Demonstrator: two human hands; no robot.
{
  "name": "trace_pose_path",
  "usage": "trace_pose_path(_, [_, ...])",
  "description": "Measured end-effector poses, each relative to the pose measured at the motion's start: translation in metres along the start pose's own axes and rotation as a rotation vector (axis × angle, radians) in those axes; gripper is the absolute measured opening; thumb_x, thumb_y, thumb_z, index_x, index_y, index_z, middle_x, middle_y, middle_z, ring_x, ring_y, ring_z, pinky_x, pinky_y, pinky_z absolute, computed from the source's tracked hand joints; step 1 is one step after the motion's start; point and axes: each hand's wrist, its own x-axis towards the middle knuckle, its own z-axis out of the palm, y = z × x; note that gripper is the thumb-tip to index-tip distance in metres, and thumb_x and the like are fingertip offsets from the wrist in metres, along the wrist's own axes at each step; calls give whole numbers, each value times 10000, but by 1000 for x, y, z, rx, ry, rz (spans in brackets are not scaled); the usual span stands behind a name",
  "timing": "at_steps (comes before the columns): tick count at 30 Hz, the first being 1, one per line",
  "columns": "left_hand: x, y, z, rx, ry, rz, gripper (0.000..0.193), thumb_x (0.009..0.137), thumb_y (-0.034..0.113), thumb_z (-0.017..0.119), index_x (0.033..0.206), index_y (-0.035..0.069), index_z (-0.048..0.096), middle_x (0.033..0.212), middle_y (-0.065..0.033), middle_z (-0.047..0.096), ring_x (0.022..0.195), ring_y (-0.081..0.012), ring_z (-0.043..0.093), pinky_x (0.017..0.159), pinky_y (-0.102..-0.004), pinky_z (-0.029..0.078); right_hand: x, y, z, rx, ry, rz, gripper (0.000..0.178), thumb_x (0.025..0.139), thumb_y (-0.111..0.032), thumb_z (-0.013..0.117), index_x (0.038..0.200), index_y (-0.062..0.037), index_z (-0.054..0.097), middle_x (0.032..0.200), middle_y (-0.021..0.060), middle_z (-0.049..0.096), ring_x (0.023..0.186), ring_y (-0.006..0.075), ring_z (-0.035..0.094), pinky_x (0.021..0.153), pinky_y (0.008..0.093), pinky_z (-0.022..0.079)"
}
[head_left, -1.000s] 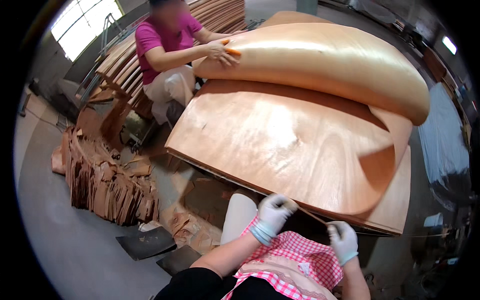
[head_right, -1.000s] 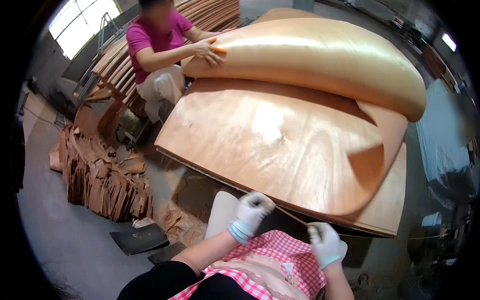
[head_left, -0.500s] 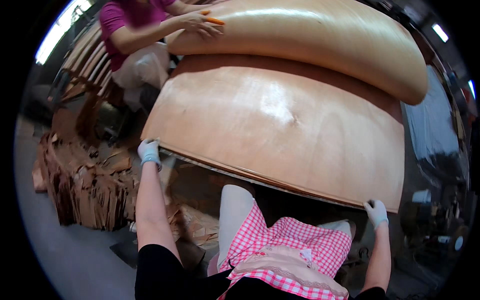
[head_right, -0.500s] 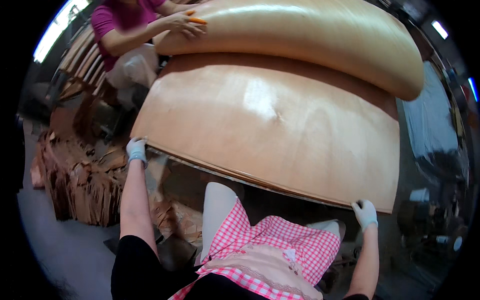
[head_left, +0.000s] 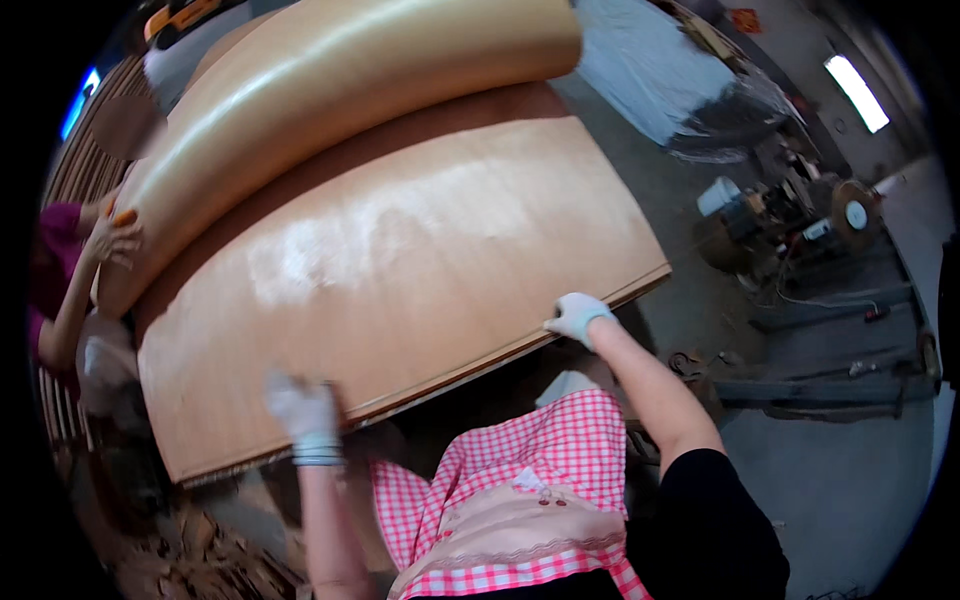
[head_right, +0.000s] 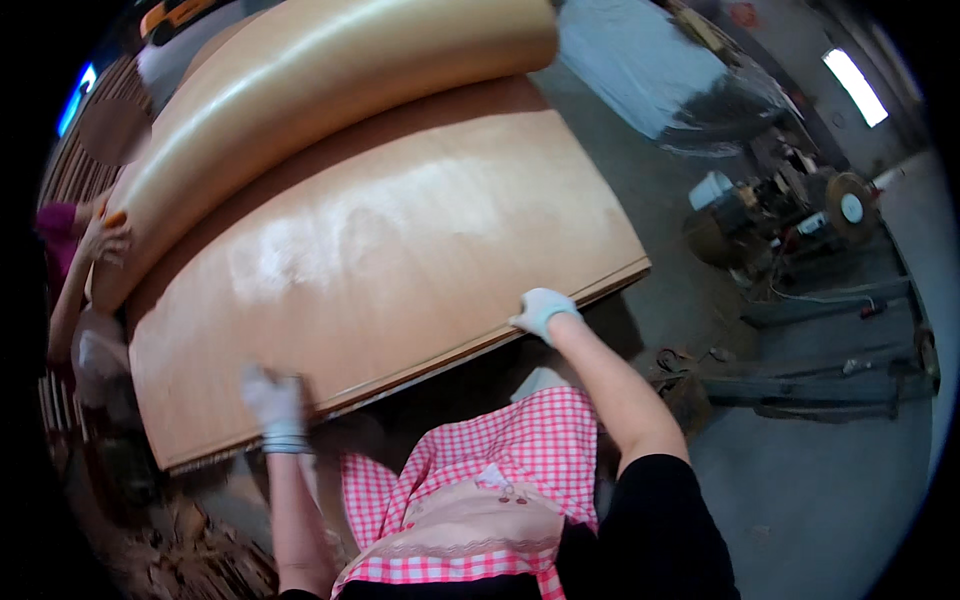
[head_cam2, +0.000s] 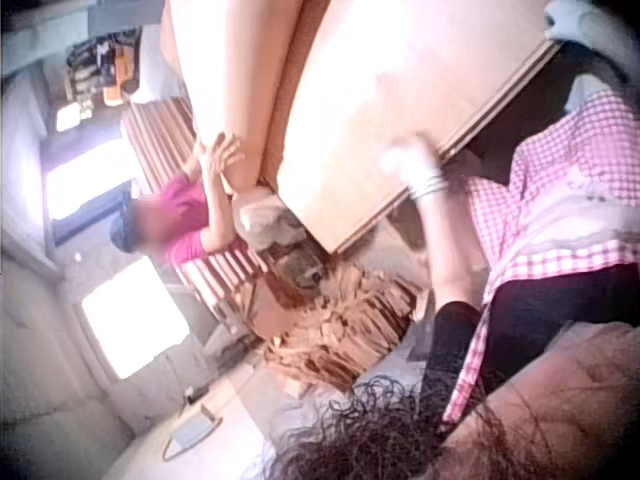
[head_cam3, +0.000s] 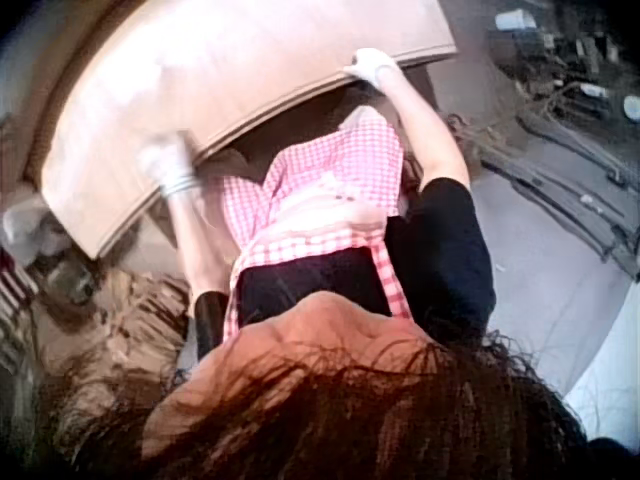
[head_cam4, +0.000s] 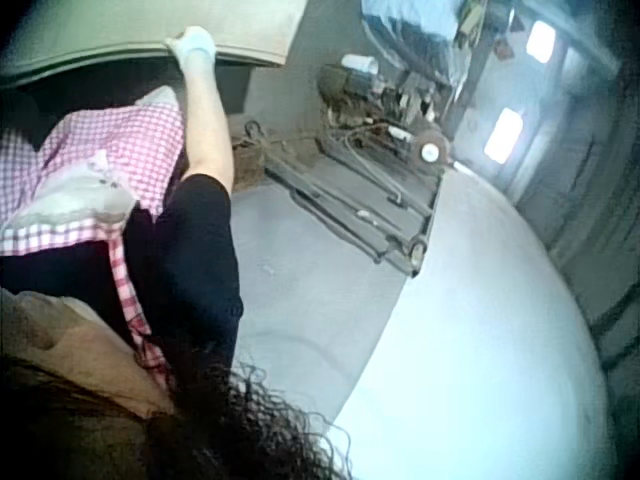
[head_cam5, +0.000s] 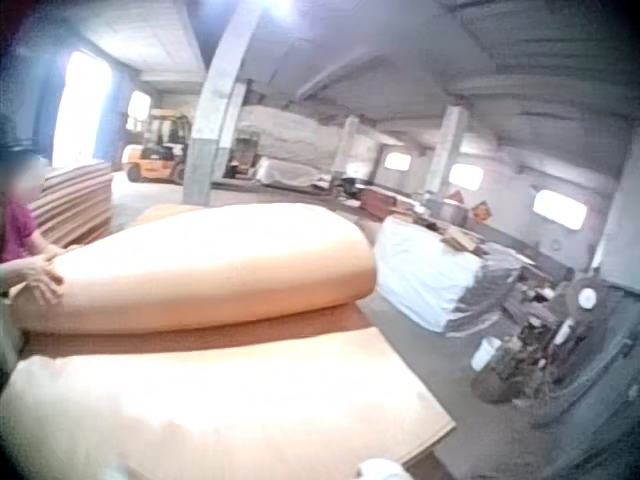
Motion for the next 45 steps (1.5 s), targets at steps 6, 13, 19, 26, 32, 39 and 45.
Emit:
trace_pose_path(6, [-75, 193, 74, 30, -110, 585, 974, 790, 465, 667, 1490, -23, 198, 1512, -261, 271, 1420, -410, 202, 1173, -504, 120, -8, -14, -3, 104, -19, -3, 449, 805, -430, 637, 1029, -47, 706, 1075, 193, 673, 1018, 356, 641, 878, 444, 510])
trace_pose_path(13, [-70, 189, 75, 13, -131, 507, 976, 750, 444, 724, 1477, -11, 258, 1527, -237, 257, 1431, -373, 202, 1178, -472, 128, 9, 143, -16, 181, 111, -44, 326, 854, -304, 565, 1061, -91, 699, 1086, 185, 669, 1016, 355, 639, 900, 445, 498])
trace_pose_path(19, [-72, 183, 78, 61, -143, 507, 960, 749, 417, 723, 1483, 2, 264, 1539, -232, 238, 1438, -373, 179, 1179, -470, 120, 21, 283, -45, 94, 241, 212, 266, 887, -264, 584, 1100, -134, 677, 1108, 127, 673, 1041, 337, 622, 904, 440, 492])
trace_pose_path(26, [-81, 188, 73, 49, -137, 513, 920, 748, 429, 725, 1450, -13, 328, 1530, -230, 259, 1427, -383, 203, 1175, -472, 139, 38, 302, 8, 606, 476, 670, 350, 891, -239, 592, 1151, -8, 629, 1157, 220, 632, 1110, 400, 570, 942, 444, 459])
trace_pose_path(32, [-79, 175, 82, -185, 66, 507, 664, 737, 314, 756, 1276, 10, 516, 1315, -222, 482, 1257, -386, 415, 1072, -479, 313, 12, 213, 31, 656, 898, 291, 278, 900, -204, 587, 977, 61, 623, 1014, 254, 651, 956, 417, 612, 842, 443, 479])
trace_pose_path(39, [-140, 213, 13, -710, -57, 792, 282, 746, 158, 747, 991, 47, 661, 881, -134, 631, 827, -329, 624, 733, -410, 513, -116, -36, 29, 1313, 271, -428, 174, 919, -116, 605, 1009, 33, 613, 1069, 127, 649, 917, 179, 614, 819, 304, 488])
trace_pose_path(45, [-164, 159, 3, -1168, -173, 556, 154, 722, 53, 699, 870, 19, 674, 826, -94, 622, 767, -214, 600, 698, -315, 498, -154, -105, 55, 1463, 73, -687, 155, 926, -91, 608, 1001, 45, 601, 1343, 202, 512, 1132, 202, 546, 962, 323, 442])
